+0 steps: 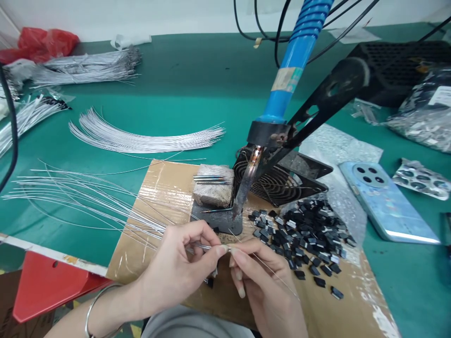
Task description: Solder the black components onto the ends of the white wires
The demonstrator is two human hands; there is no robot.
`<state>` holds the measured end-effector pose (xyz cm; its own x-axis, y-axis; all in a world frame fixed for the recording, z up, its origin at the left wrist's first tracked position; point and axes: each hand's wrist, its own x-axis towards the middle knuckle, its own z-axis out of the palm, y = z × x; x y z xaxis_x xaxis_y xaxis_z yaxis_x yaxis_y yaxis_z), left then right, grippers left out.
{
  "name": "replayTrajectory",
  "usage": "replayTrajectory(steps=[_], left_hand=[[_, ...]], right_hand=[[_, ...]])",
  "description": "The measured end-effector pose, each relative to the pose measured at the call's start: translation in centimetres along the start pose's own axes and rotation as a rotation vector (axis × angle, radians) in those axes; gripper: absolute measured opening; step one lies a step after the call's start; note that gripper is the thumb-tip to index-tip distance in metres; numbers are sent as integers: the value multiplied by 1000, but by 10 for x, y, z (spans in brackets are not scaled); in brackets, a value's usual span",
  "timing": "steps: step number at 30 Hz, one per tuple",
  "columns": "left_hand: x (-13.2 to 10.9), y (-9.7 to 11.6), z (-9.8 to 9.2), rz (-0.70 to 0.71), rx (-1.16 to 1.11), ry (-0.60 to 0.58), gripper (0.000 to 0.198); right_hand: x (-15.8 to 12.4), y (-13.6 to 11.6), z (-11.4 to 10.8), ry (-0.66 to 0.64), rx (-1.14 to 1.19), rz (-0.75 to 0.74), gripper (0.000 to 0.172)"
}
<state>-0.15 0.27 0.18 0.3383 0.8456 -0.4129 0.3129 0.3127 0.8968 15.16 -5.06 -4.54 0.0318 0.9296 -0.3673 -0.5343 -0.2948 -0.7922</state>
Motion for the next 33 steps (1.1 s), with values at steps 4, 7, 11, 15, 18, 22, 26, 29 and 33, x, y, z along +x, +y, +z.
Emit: replayTrajectory(steps=[4,7,11,15,18,22,26,29,33], left_hand=[[-1,3,-2,-17,24,-20,15],[0,2,-2,-22,-5,-28,15],[1,-1,-2,-2,-40,-30,19],[1,-3,-1,15,-30,-20,20],[1,-5,0,21,-20,-17,19],[2,-7,0,25,-17,-21,19],[0,-7,-1,20,-9,-40,19],[-1,-5,-3,6,10,-61,17],[0,-2,-4,-10,17,-66,16]], right_hand=[[1,-2,-6,-27,-19,35,17],[0,-4,-6,-42,-37,48,16],[-1,-3,-5,-39,-37,42,15],[1,-2,-5,-23,-32,38,15],[1,-2,-5,-25,-44,36,17],[2,-2,-7,-31,-58,39,16],[3,-4,-9,-44,-56,55,17],[4,-7,-8,-58,-55,79,18],[3,-11,-6,-19,-78,109,20]])
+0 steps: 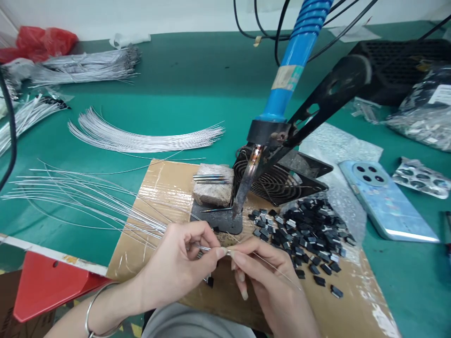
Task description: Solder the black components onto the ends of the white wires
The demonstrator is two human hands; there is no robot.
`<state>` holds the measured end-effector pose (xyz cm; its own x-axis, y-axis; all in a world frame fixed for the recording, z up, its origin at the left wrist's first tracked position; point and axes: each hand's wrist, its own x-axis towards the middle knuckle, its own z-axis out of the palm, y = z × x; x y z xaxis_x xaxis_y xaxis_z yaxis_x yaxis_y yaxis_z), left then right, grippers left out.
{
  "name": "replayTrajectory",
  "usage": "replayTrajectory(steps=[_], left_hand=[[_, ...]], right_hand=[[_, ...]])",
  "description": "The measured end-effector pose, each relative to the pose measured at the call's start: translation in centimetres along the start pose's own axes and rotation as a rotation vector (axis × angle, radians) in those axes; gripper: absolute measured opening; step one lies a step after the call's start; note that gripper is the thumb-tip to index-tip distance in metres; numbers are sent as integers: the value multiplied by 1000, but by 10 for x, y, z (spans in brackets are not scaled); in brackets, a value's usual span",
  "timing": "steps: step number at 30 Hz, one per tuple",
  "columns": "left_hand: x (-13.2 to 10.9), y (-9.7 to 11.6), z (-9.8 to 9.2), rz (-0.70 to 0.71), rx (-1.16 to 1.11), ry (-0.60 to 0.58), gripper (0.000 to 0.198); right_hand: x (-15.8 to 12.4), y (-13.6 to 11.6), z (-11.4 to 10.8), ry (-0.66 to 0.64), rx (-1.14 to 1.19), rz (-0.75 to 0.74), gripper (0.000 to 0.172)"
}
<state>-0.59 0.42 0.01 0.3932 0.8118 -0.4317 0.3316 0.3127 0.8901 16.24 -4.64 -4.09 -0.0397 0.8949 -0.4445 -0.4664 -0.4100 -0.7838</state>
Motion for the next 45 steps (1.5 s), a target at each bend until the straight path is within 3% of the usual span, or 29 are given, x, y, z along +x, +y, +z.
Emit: replayTrajectory(steps=[6,18,30,33,37,45], left_hand=[[3,-3,4,5,-46,32,20],[-1,-11,16,48,-53,188,20],[0,-7,13,69,-208,150,17],[1,-7,12,86,-234,144,17],[3,-8,13,85,-242,155,16],[3,-6,14,90,-179,203,15]], right_hand=[[2,6,-3,-50,38,-32,17],[1,17,11,79,153,-98,15],[-5,20,15,198,31,-252,8],[-4,21,10,143,-3,-301,10],[-2,20,4,94,19,-253,17],[0,18,10,94,13,-263,8]])
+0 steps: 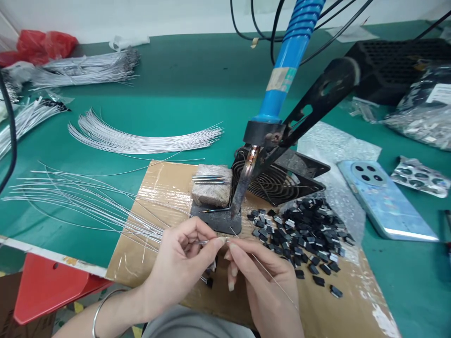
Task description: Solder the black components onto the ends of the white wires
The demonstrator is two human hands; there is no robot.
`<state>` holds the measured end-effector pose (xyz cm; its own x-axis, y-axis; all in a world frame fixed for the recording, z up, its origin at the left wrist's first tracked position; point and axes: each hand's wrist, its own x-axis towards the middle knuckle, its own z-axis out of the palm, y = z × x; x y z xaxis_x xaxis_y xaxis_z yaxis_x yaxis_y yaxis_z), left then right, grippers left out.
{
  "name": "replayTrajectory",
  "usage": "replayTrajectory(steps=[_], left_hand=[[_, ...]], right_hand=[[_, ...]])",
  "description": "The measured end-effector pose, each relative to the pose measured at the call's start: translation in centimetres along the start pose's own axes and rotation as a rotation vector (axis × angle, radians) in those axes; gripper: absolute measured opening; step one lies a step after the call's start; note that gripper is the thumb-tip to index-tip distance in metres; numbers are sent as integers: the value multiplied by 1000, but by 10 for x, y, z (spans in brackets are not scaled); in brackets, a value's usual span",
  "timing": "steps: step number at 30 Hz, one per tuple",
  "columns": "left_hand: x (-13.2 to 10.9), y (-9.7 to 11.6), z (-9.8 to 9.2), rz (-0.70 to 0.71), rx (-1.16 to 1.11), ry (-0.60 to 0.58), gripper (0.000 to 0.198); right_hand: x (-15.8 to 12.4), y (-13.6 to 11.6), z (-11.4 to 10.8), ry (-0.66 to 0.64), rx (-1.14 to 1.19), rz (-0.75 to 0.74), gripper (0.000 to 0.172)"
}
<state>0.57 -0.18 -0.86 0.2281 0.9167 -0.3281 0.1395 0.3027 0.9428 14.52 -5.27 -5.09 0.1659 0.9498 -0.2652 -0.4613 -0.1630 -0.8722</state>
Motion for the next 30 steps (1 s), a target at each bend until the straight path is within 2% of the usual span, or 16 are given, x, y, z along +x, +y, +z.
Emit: replayTrajectory(steps=[12,30], left_hand=[[-3,-4,3,35,100,32,20],[-5,-4,1,42,176,13,21]], right_hand=[[0,-2,0,10,2,84,10],[2,-10,-2,-1,-23,95,14]])
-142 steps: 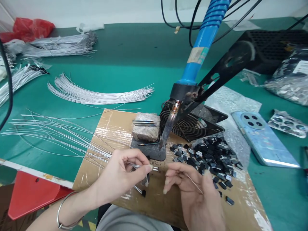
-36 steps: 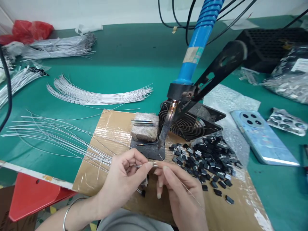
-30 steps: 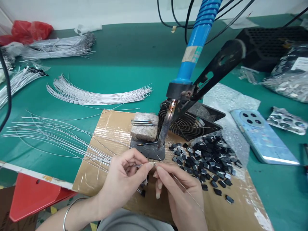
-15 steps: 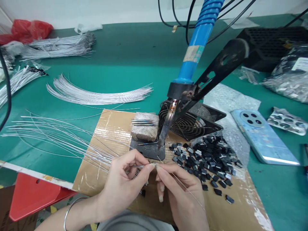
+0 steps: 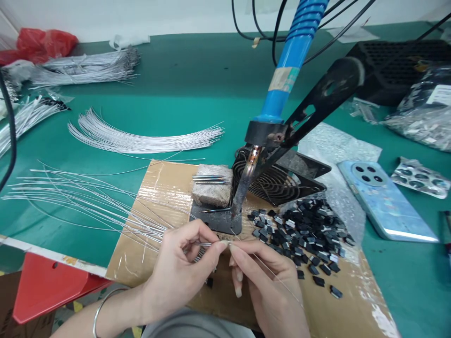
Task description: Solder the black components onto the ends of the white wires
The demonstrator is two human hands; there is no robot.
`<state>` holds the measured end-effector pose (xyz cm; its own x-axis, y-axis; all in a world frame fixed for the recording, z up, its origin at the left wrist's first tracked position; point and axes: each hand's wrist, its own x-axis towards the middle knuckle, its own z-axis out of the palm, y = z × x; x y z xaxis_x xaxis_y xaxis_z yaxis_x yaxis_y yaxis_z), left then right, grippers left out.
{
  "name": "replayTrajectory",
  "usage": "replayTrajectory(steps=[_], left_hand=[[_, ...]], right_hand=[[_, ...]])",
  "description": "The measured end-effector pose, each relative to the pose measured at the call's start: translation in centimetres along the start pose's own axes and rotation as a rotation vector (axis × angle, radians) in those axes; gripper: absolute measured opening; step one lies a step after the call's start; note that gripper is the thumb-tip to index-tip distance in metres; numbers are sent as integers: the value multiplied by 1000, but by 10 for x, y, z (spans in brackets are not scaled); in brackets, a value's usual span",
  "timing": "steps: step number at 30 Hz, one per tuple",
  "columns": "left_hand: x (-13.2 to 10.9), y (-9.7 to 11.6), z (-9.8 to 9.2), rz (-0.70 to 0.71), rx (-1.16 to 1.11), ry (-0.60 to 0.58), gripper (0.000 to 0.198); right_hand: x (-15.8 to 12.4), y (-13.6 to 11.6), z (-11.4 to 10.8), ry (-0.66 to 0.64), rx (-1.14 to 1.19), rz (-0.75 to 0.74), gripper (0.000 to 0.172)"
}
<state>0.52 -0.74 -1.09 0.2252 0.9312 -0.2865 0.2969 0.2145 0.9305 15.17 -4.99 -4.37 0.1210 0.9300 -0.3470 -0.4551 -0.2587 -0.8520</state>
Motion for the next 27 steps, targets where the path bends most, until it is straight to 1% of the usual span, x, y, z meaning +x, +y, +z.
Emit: replayTrajectory(steps=[3,9,12,19,27], left_hand=[[0,1,0,13,11,1,21],[0,0,-3,8,58,-26,22],[1,-1,-3,25,77,-30,22],[1,-4,-1,40,78,-6,20],[-2,-7,4,95,55,47,17]], right_hand=[[-1,-1,-2,-14,24,34,15],[6,-3,-11,-130,46,110,17],[8,-3,-13,-159,40,133,18],[5,-2,-13,-158,56,136,17],[4,5,-5,-69,129,106,11]])
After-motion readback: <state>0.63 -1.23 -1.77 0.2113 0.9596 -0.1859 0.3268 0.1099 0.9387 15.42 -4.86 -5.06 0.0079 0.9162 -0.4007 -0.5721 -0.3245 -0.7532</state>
